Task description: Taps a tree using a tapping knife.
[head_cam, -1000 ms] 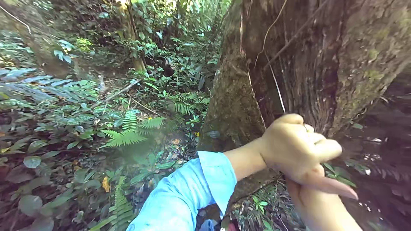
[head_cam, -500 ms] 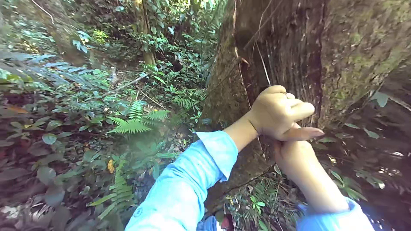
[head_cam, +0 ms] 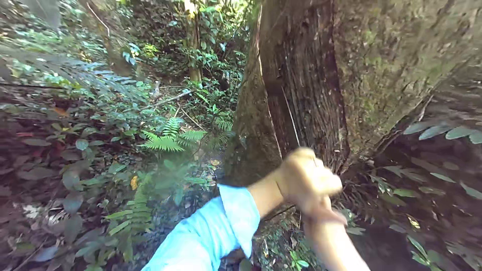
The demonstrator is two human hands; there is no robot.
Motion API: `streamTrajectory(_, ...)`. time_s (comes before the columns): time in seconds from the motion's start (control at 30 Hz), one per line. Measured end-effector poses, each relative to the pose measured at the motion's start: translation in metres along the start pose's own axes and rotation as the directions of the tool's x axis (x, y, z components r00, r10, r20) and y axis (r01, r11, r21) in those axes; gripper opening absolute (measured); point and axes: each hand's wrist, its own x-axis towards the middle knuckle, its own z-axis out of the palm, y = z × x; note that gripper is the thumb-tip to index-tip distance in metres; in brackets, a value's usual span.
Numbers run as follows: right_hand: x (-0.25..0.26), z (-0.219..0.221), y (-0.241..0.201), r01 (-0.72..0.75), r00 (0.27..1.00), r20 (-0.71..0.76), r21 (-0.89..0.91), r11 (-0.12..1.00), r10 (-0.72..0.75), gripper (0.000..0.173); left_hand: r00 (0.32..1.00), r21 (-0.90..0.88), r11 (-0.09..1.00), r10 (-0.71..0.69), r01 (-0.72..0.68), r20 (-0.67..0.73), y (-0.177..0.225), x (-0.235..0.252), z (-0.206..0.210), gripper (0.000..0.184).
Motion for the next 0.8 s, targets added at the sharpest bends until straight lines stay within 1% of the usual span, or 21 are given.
streamTrajectory(0.03, -0.002, -0.014, -0.003, 0.048, 0.999, -0.021, -0.016, 0.999, -0.048, 0.023, 1.0, -0.012, 1.0, 0.008, -0.007, 0.004, 0.017, -0.003, 0.003, 0.063)
streamTrajectory(0.07, -0.003, -0.011, 0.005, 0.121, 0.982, -0.14, -0.06, 0.991, -0.128, 0.02, 1.0, -0.016, 1.0, 0.006, -0.005, 0.018, 0.025, -0.001, 0.002, 0.065)
streamTrajectory(0.1, 0.001, -0.012, 0.003, 0.152, 0.967, -0.197, -0.058, 0.987, -0.161, 0.021, 0.999, -0.028, 1.0, 0.001, 0.0, 0.033, 0.024, 0.003, -0.001, 0.066)
streamTrajectory(0.13, 0.011, -0.016, -0.004, 0.138, 0.972, -0.187, -0.043, 0.989, -0.144, 0.021, 0.999, -0.041, 0.999, -0.005, 0.006, 0.045, 0.014, 0.009, -0.005, 0.068)
streamTrajectory(0.17, 0.028, -0.021, -0.011, 0.101, 0.983, -0.151, -0.034, 0.994, -0.105, 0.02, 0.999, -0.031, 1.0, -0.004, 0.006, 0.05, -0.003, 0.016, -0.008, 0.069)
streamTrajectory(0.2, 0.048, -0.021, -0.018, 0.062, 0.987, -0.145, -0.007, 0.998, -0.063, 0.017, 0.999, 0.004, 1.0, 0.01, -0.01, 0.048, -0.024, 0.022, -0.011, 0.07)
streamTrajectory(0.27, 0.077, -0.009, -0.017, 0.015, 0.985, -0.172, -0.013, 1.0, -0.017, 0.02, 0.999, 0.067, 0.997, 0.044, -0.045, 0.027, -0.055, 0.024, -0.011, 0.075)
streamTrajectory(0.3, 0.075, -0.008, -0.02, 0.009, 0.987, -0.163, 0.012, 1.0, -0.007, 0.021, 0.999, 0.08, 0.996, 0.036, -0.038, 0.017, -0.053, 0.019, -0.009, 0.076)
streamTrajectory(0.33, 0.067, -0.01, -0.027, 0.018, 0.99, -0.142, 0.044, 0.999, -0.012, 0.022, 0.999, 0.08, 0.997, 0.022, -0.024, 0.024, -0.042, 0.012, -0.007, 0.075)
streamTrajectory(0.37, 0.056, -0.013, -0.032, 0.061, 0.987, -0.152, 0.062, 0.996, -0.051, 0.021, 0.999, 0.066, 0.997, 0.026, -0.028, 0.036, -0.031, 0.007, -0.007, 0.076)
streamTrajectory(0.4, 0.047, -0.013, -0.034, 0.083, 0.984, -0.163, 0.051, 0.995, -0.074, 0.022, 0.998, 0.049, 0.998, 0.041, -0.044, 0.041, -0.023, 0.004, -0.008, 0.077)
streamTrajectory(0.47, 0.041, -0.014, -0.039, 0.046, 0.987, -0.153, 0.013, 0.999, -0.044, 0.02, 0.997, -0.001, 0.998, 0.056, -0.056, 0.058, -0.022, 0.006, -0.012, 0.075)
streamTrajectory(0.5, 0.048, -0.021, -0.047, -0.002, 0.992, -0.125, 0.003, 1.0, 0.002, 0.019, 0.997, -0.004, 0.999, 0.054, -0.054, 0.055, -0.029, 0.011, -0.015, 0.075)
streamTrajectory(0.53, 0.058, -0.034, -0.06, -0.104, 0.994, -0.041, -0.029, 0.994, 0.102, 0.02, 0.998, 0.013, 0.999, 0.051, -0.052, 0.041, -0.037, 0.018, -0.016, 0.073)
streamTrajectory(0.57, 0.065, -0.05, -0.076, -0.214, 0.973, 0.066, -0.077, 0.974, 0.219, 0.024, 0.999, 0.028, 0.999, 0.038, -0.039, 0.022, -0.04, 0.023, -0.013, 0.073)
streamTrajectory(0.6, 0.065, -0.067, -0.091, -0.288, 0.937, 0.181, -0.091, 0.953, 0.3, 0.029, 1.0, 0.04, 0.999, 0.011, -0.011, 0.0, -0.035, 0.023, -0.007, 0.074)
streamTrajectory(0.63, 0.054, -0.068, -0.085, -0.223, 0.962, 0.148, -0.057, 0.973, 0.229, 0.029, 1.0, 0.039, 0.999, -0.022, 0.023, -0.008, -0.021, 0.019, -0.002, 0.073)
streamTrajectory(0.67, 0.036, -0.052, -0.059, -0.027, 0.999, -0.03, 0.003, 1.0, 0.028, 0.026, 0.999, 0.037, 0.999, -0.036, 0.036, -0.006, -0.005, 0.013, 0.002, 0.071)
streamTrajectory(0.7, 0.022, -0.034, -0.035, 0.106, 0.98, -0.172, 0.018, 0.994, -0.102, 0.025, 1.0, 0.032, 0.999, -0.021, 0.021, -0.003, 0.007, 0.009, 0.004, 0.068)
streamTrajectory(0.73, 0.013, -0.021, -0.018, 0.165, 0.954, -0.254, 0.01, 0.986, -0.157, 0.023, 1.0, 0.016, 1.0, 0.0, 0.0, 0.003, 0.013, 0.006, 0.003, 0.065)
streamTrajectory(0.8, 0.014, -0.015, -0.009, 0.188, 0.944, -0.275, -0.007, 0.982, -0.183, 0.022, 1.0, -0.035, 0.999, 0.023, -0.022, 0.016, 0.007, 0.01, -0.003, 0.068)
